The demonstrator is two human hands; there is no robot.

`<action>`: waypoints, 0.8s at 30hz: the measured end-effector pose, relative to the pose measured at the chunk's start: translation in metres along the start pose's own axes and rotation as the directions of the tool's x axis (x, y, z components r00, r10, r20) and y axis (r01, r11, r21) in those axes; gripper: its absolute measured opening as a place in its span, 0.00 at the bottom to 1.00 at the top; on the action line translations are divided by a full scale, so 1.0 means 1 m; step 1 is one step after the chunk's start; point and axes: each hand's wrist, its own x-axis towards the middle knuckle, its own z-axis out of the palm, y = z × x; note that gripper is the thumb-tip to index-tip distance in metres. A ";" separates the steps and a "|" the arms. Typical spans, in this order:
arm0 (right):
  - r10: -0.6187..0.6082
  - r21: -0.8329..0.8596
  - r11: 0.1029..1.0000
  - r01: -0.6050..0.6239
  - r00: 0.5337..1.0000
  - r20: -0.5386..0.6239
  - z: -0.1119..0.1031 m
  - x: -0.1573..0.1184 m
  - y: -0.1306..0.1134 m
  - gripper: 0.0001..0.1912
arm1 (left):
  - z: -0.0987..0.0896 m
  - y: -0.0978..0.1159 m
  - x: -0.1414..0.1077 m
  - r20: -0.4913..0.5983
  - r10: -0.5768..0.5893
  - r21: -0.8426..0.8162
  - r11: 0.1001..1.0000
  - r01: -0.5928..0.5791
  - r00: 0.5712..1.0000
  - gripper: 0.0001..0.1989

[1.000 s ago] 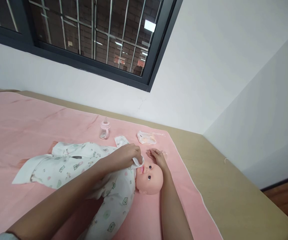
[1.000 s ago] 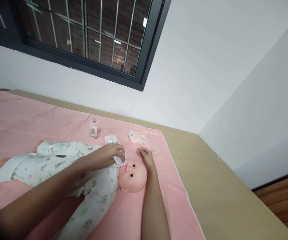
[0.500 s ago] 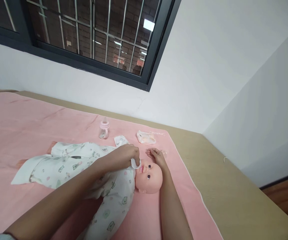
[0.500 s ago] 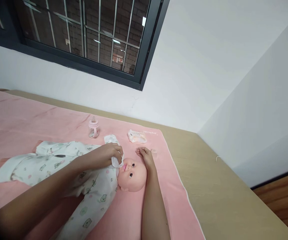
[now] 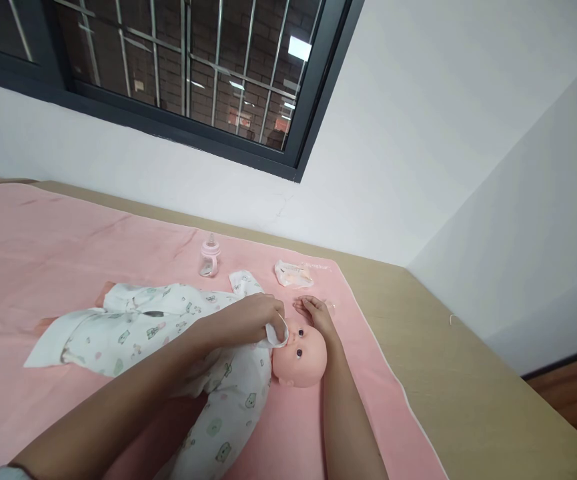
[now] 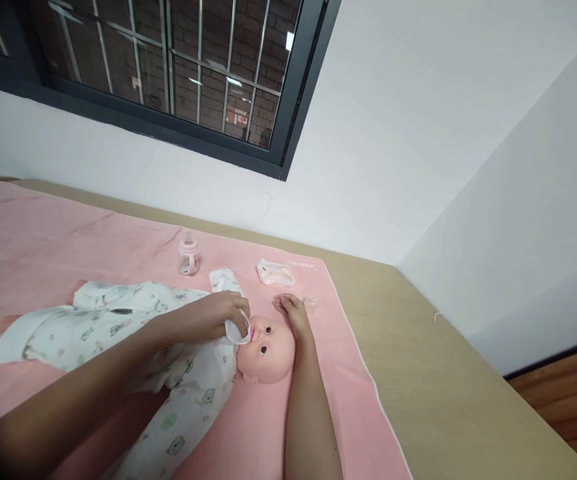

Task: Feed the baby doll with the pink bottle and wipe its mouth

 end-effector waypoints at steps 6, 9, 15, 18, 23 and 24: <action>0.007 0.010 1.000 -0.007 1.000 -0.003 0.001 -0.001 -0.001 0.21 | -0.005 0.008 0.002 0.027 0.039 0.010 0.999 -0.039 0.999 0.19; 0.010 0.013 1.000 -0.010 1.000 -0.006 0.001 -0.002 -0.002 0.21 | -0.009 0.013 0.003 -0.050 -0.029 -0.012 1.000 0.028 0.998 0.22; 0.012 0.008 1.000 -0.012 1.000 -0.005 0.002 -0.003 -0.003 0.21 | -0.004 0.013 0.005 -0.057 -0.109 0.108 0.987 0.115 0.992 0.27; 0.007 -0.001 1.000 -0.007 1.000 -0.003 0.001 -0.003 -0.003 0.22 | -0.001 0.011 0.006 -0.017 -0.119 0.145 0.982 0.120 0.993 0.26; 0.003 -0.004 1.000 -0.003 1.000 -0.006 0.001 -0.002 -0.002 0.22 | 0.000 0.010 0.007 0.000 -0.122 0.141 0.983 0.121 0.993 0.20; 0.002 -0.005 1.000 -0.002 1.000 -0.006 0.001 -0.002 -0.002 0.22 | 0.000 0.009 0.007 0.000 -0.120 0.139 0.983 0.119 0.993 0.19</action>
